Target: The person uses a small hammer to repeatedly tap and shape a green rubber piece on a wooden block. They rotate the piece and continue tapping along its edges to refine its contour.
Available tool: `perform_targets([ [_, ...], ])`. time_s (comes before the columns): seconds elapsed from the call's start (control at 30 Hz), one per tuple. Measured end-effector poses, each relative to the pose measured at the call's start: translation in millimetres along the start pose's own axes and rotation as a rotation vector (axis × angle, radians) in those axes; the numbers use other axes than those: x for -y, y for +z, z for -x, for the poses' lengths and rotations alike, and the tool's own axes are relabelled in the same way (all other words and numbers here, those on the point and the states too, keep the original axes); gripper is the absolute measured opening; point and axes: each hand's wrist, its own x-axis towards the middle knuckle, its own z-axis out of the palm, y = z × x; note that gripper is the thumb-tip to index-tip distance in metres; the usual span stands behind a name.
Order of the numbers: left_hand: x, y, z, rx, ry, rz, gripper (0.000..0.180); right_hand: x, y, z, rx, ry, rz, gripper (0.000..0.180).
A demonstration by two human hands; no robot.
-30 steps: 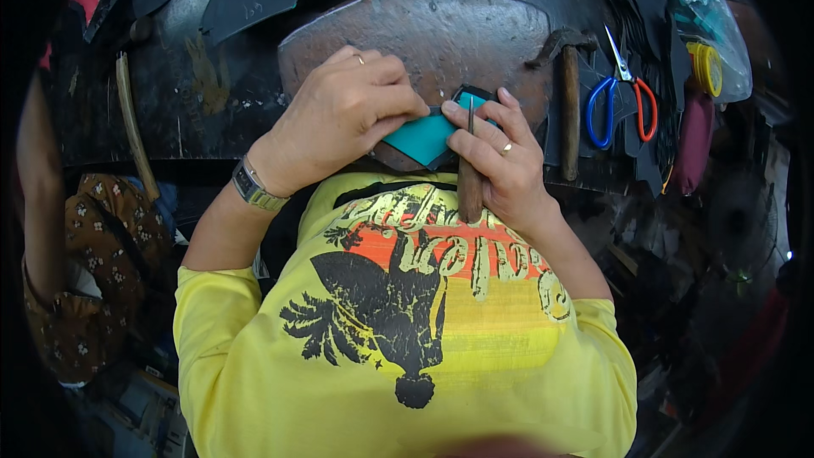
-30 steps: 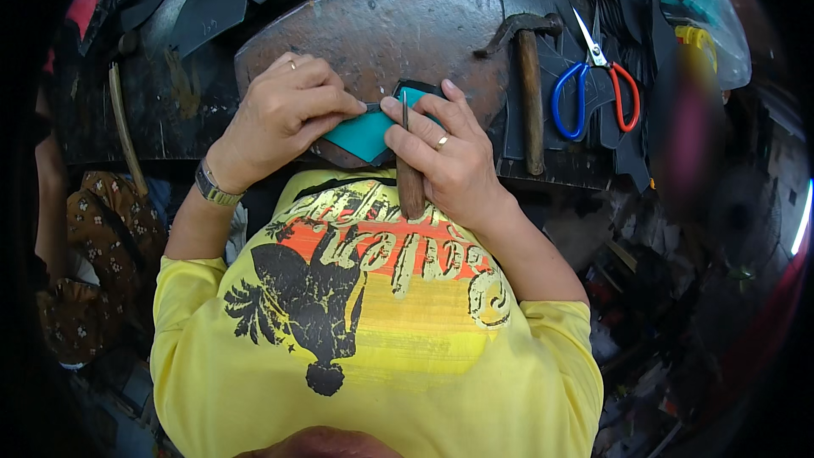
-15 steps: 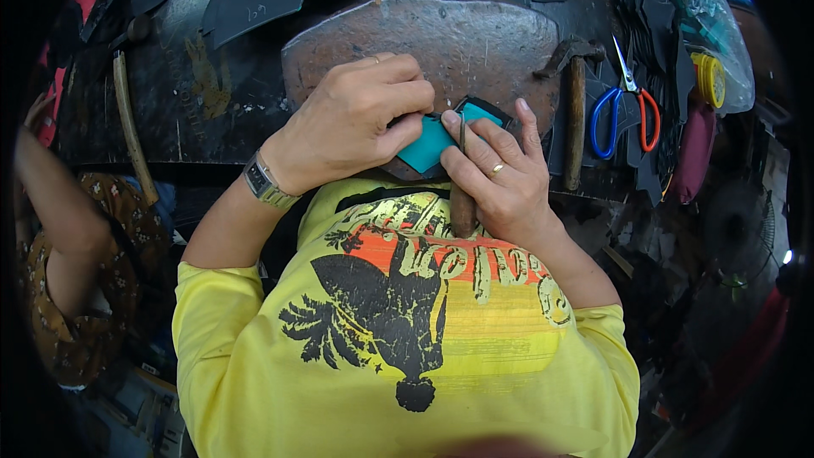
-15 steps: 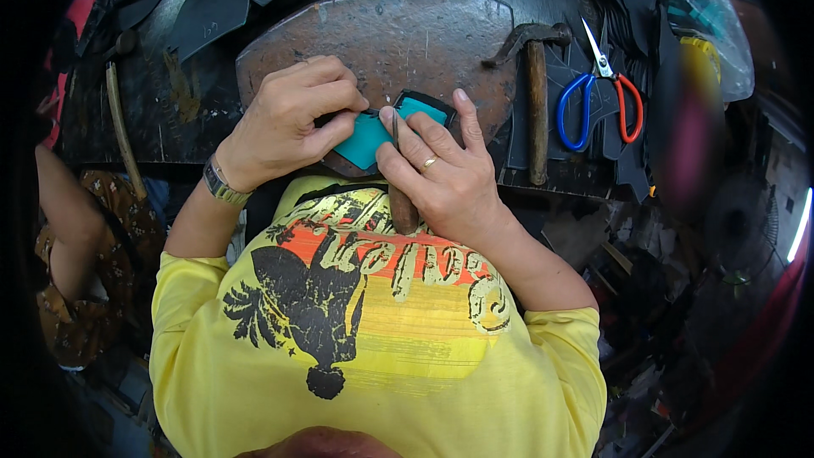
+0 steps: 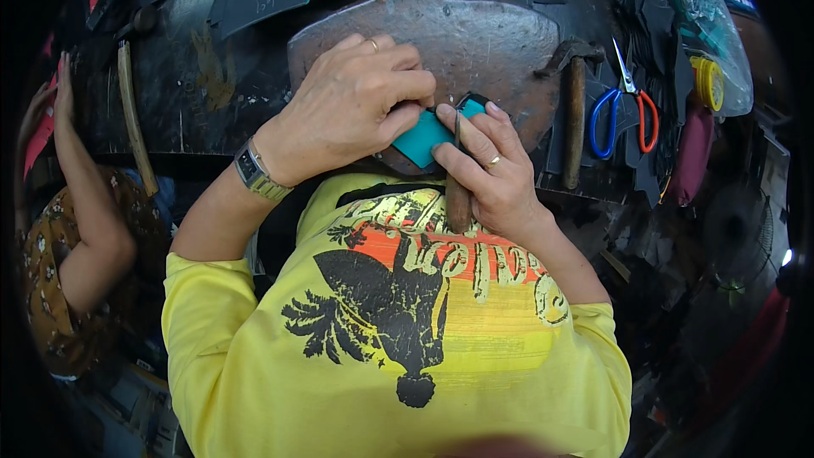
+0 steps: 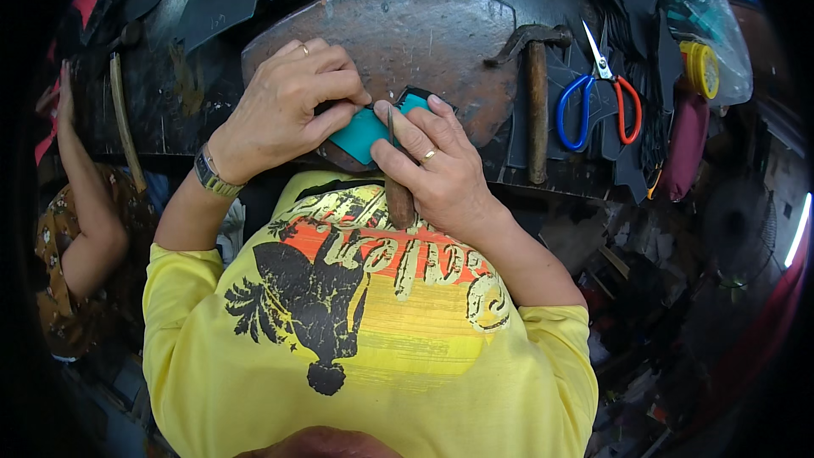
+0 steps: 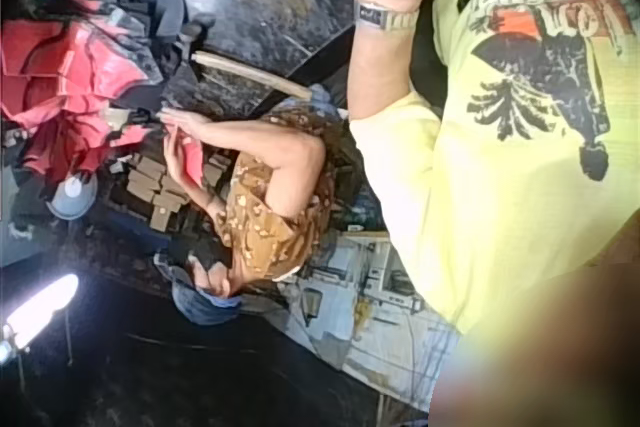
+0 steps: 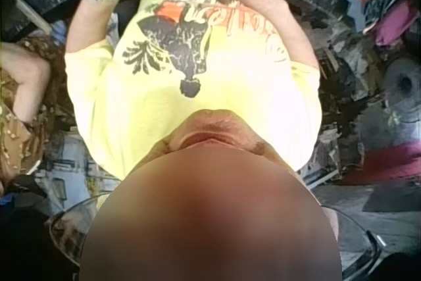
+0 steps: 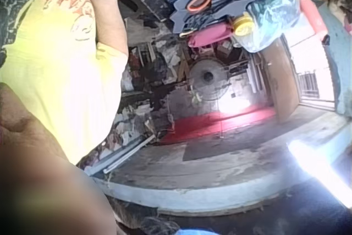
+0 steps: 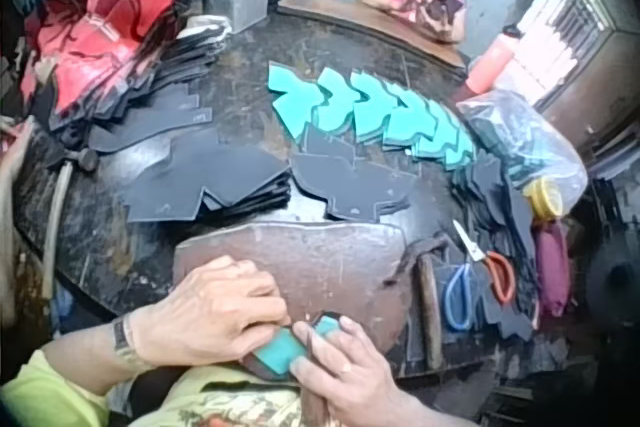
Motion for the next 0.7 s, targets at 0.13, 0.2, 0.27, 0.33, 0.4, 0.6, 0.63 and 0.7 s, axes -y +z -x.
perform_targets([
  [0.13,0.6,-0.7,-2.1,0.034,-0.013,0.021,0.008,3.3,-6.1,-1.8,0.067,-0.001,0.04,0.034],
  [0.2,1.8,-3.1,-3.2,0.057,-0.015,0.024,0.009,2.8,-9.4,-6.1,0.103,0.002,0.046,0.036],
  [0.27,1.4,-2.8,-3.7,0.059,-0.022,0.02,0.009,-2.3,-10.4,-11.7,0.052,0.007,-0.035,0.039],
  [0.33,0.8,-2.5,-1.9,0.049,-0.035,0.026,0.009,-7.1,-14.7,-12.3,0.023,0.073,-0.22,0.042],
  [0.4,0.1,-1.1,0.7,0.032,-0.056,0.046,0.009,-11.1,-27.5,-5.8,0.001,0.223,-0.528,0.047],
  [0.6,-7.2,7.7,9.0,-0.068,-0.088,0.035,0.008,-20.9,-64.4,19.9,-0.45,0.633,-0.232,0.032],
  [0.63,-8.0,9.5,9.3,-0.09,-0.083,0.03,0.008,-26.9,-67.9,21.9,-0.398,0.608,0.009,0.033],
  [0.7,-9.3,13.2,9.3,-0.134,-0.078,0.013,0.008,-39.1,-68.3,26.1,-0.274,0.62,0.347,0.033],
])
